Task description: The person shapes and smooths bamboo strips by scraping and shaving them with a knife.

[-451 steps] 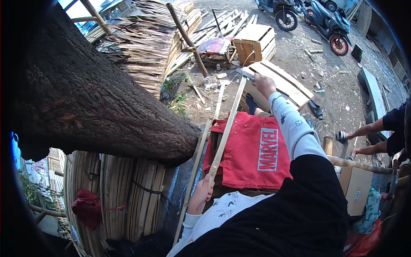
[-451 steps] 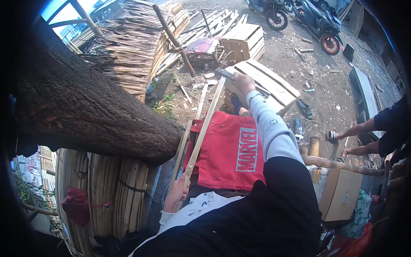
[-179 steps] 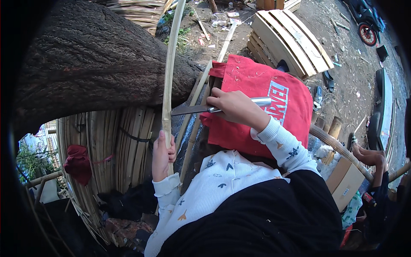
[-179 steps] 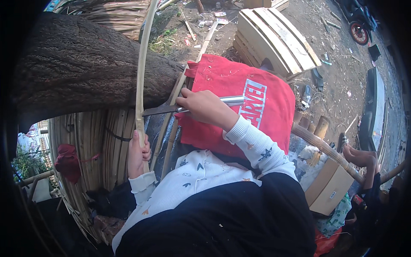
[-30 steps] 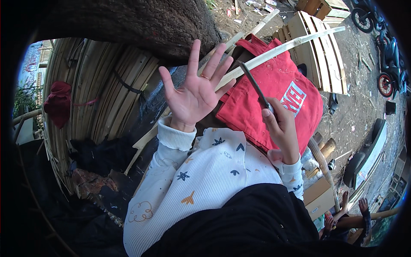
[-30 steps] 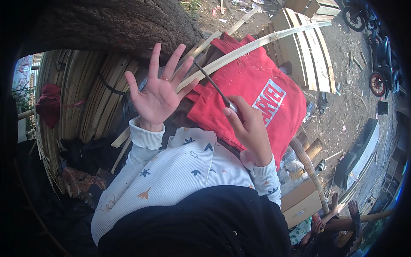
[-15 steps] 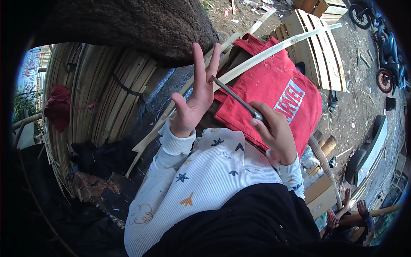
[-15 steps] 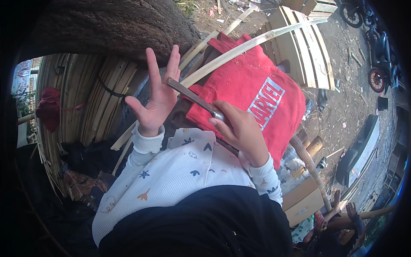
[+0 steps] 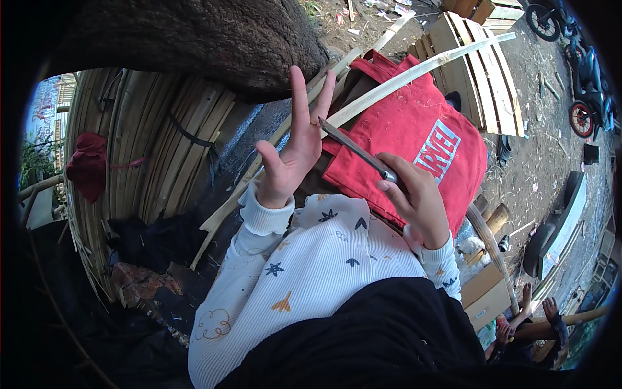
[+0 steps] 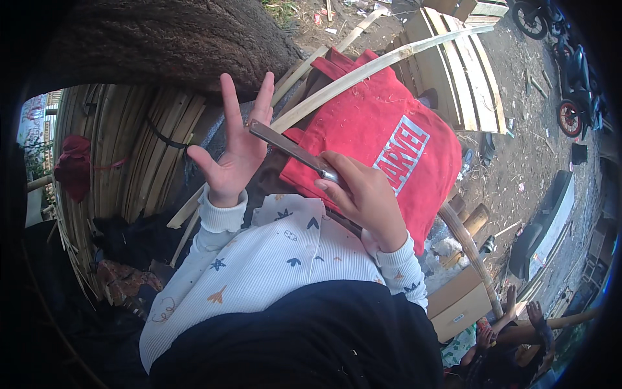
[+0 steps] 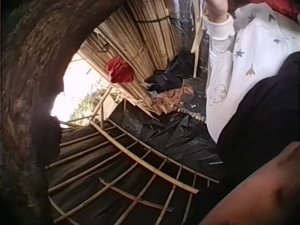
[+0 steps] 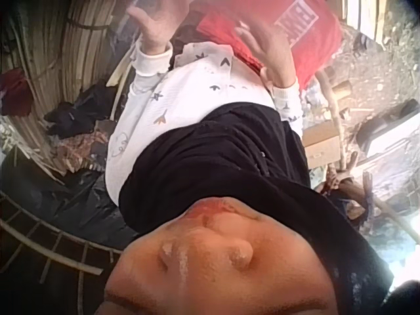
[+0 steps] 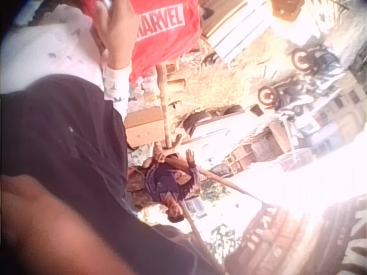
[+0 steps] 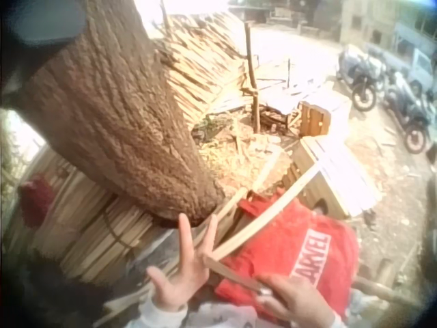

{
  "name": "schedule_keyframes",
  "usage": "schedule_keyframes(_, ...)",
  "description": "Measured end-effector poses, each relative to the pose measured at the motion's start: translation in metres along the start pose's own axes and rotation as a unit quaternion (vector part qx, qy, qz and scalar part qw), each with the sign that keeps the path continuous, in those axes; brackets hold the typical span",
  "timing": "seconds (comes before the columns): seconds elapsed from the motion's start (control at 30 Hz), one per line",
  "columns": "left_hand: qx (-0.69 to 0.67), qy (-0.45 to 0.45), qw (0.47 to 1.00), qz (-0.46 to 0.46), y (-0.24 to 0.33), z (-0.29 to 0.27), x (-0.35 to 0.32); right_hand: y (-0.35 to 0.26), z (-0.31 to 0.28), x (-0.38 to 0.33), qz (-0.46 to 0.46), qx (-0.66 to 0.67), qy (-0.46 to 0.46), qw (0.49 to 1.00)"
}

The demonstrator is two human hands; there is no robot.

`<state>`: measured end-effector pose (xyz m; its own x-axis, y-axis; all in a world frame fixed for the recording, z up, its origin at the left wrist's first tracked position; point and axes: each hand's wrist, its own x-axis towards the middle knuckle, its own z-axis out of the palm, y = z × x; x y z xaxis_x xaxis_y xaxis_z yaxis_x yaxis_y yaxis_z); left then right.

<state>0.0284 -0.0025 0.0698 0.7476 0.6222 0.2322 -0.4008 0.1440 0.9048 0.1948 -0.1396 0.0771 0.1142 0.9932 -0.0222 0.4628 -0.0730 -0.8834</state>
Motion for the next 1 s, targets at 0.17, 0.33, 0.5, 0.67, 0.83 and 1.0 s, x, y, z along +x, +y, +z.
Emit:
schedule_keyframes(0.17,-0.013,-0.018,1.0,0.005,-0.002,-0.001,0.0,0.0,0.005,0.002,-0.006,-0.032,0.026,0.999)
schedule_keyframes(0.33,-0.014,-0.023,1.0,0.004,-0.003,-0.003,0.0,0.001,0.006,0.003,0.004,-0.024,0.075,0.997)
schedule_keyframes(0.5,-0.019,-0.005,1.0,-0.008,0.0,0.005,0.0,0.006,0.009,0.002,-0.056,-0.057,0.045,0.996)
schedule_keyframes(0.67,-0.006,-0.014,1.0,-0.008,-0.002,0.003,0.001,0.006,0.012,0.004,-0.036,-0.078,0.087,0.992)
schedule_keyframes(0.83,0.049,-0.02,0.999,-0.012,-0.004,-0.004,-0.002,-0.001,0.005,0.003,-0.001,-0.014,0.091,0.996)
schedule_keyframes(1.0,0.14,-0.016,0.99,-0.031,0.001,-0.003,-0.002,-0.01,0.006,-0.001,0.044,0.049,0.011,0.998)
